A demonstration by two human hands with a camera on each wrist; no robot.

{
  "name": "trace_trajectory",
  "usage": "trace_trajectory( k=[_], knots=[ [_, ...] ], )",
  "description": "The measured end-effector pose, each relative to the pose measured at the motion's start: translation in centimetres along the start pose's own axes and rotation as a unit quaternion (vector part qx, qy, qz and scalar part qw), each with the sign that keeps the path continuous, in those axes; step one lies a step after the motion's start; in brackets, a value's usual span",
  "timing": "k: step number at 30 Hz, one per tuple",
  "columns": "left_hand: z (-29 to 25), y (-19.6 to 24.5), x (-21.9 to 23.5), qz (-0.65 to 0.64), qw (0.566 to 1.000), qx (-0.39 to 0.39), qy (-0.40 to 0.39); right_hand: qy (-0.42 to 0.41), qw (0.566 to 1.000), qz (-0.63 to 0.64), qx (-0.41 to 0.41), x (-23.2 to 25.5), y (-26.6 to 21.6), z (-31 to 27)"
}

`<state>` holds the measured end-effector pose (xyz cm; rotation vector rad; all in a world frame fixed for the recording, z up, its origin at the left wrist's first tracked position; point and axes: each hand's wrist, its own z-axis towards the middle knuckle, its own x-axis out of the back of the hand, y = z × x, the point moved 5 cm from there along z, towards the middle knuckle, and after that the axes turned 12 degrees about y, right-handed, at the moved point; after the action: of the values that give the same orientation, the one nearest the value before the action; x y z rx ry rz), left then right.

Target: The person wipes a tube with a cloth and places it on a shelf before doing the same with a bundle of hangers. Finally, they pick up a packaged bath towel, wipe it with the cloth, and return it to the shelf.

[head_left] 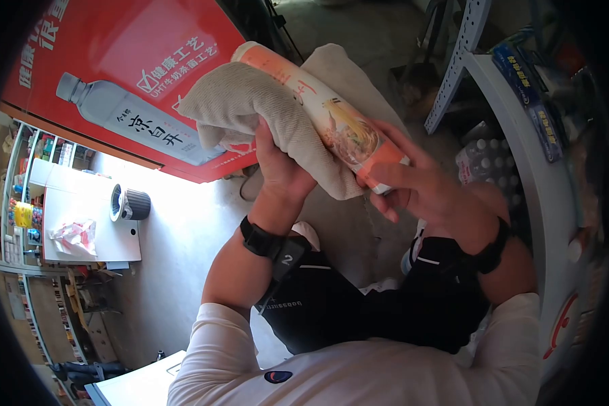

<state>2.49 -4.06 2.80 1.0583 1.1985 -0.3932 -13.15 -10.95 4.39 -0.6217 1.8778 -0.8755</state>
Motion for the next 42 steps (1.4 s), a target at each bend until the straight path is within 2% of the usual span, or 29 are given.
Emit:
trace_trajectory(
  k=[2,3,4,6,8,11,14,17,19,21,22,23,24,26,29,33,34,35,37,41,42],
  knots=[
    [0.1,0.4,-0.4,-0.019,1.0,-0.01,0.004,-0.004,0.998,-0.041,0.037,0.3,-0.3,0.5],
    [0.3,0.9,-0.5,-0.011,0.999,-0.041,0.005,0.008,0.978,-0.124,0.169,0.3,-0.8,0.8],
    [0.6,1.5,-0.4,-0.002,0.997,-0.073,0.007,0.02,0.933,-0.204,0.295,0.1,-0.9,1.0],
    [0.9,2.7,-0.2,0.01,0.993,-0.117,0.019,0.06,0.837,-0.344,0.422,-0.3,-1.1,0.4],
    [1.2,3.9,-0.2,0.02,0.989,-0.143,0.031,0.106,0.763,-0.461,0.441,-0.4,-1.8,-0.3],
    [1.7,4.3,0.2,0.012,0.989,-0.13,0.068,0.144,0.634,-0.6,0.466,-0.3,-1.9,-0.5],
    [1.9,3.1,0.9,-0.006,0.993,-0.078,0.085,0.148,0.62,-0.613,0.467,-0.8,-1.9,-1.0],
    [1.5,1.9,0.6,0.061,0.998,0.002,0.03,0.122,0.726,-0.52,0.432,-0.4,-1.6,-0.7],
    [0.8,1.2,0.4,0.12,0.992,0.013,0.029,0.086,0.782,-0.412,0.459,0.2,-1.3,0.3],
    [0.1,0.3,0.3,0.16,0.987,0.032,0.002,0.068,0.882,-0.288,0.367,0.8,-1.2,0.6],
    [-0.3,-0.1,0.3,0.172,0.984,0.043,-0.025,0.065,0.94,-0.215,0.258,0.6,-1.5,-0.1],
    [-0.7,-0.5,0.3,0.182,0.98,0.053,-0.052,0.06,0.978,-0.137,0.144,0.5,-1.2,-0.4],
    [-0.8,-1.0,1.0,0.178,0.979,0.068,-0.076,0.01,0.993,-0.05,0.107,0.3,-0.9,-0.3],
    [-1.0,-1.9,2.6,0.169,0.973,0.096,-0.124,-0.092,0.987,0.126,0.03,0.3,-0.4,-0.1],
    [-1.3,-1.4,2.1,0.195,0.973,0.062,-0.105,-0.097,0.987,0.129,-0.023,1.0,-0.1,0.1],
    [-0.8,-0.1,0.3,0.059,0.997,0.023,-0.047,-0.004,0.991,-0.077,0.109,0.1,-0.6,-0.2],
    [-0.6,0.4,0.0,0.048,0.998,-0.001,-0.03,0.013,0.959,-0.164,0.231,-0.1,-1.0,0.0],
    [-0.3,1.0,0.0,0.037,0.999,-0.027,-0.013,0.03,0.904,-0.247,0.348,-0.2,-0.7,0.4],
    [0.2,1.8,0.0,0.022,0.999,-0.047,-0.015,0.05,0.834,-0.348,0.426,-0.6,-0.7,0.2],
    [0.9,2.5,0.4,0.029,0.997,-0.062,0.035,0.061,0.854,-0.418,0.303,-1.0,-1.2,-0.4],
    [0.9,2.1,0.5,0.042,0.998,-0.03,0.026,0.063,0.858,-0.43,0.272,-1.0,-1.1,-0.3]
  ],
)
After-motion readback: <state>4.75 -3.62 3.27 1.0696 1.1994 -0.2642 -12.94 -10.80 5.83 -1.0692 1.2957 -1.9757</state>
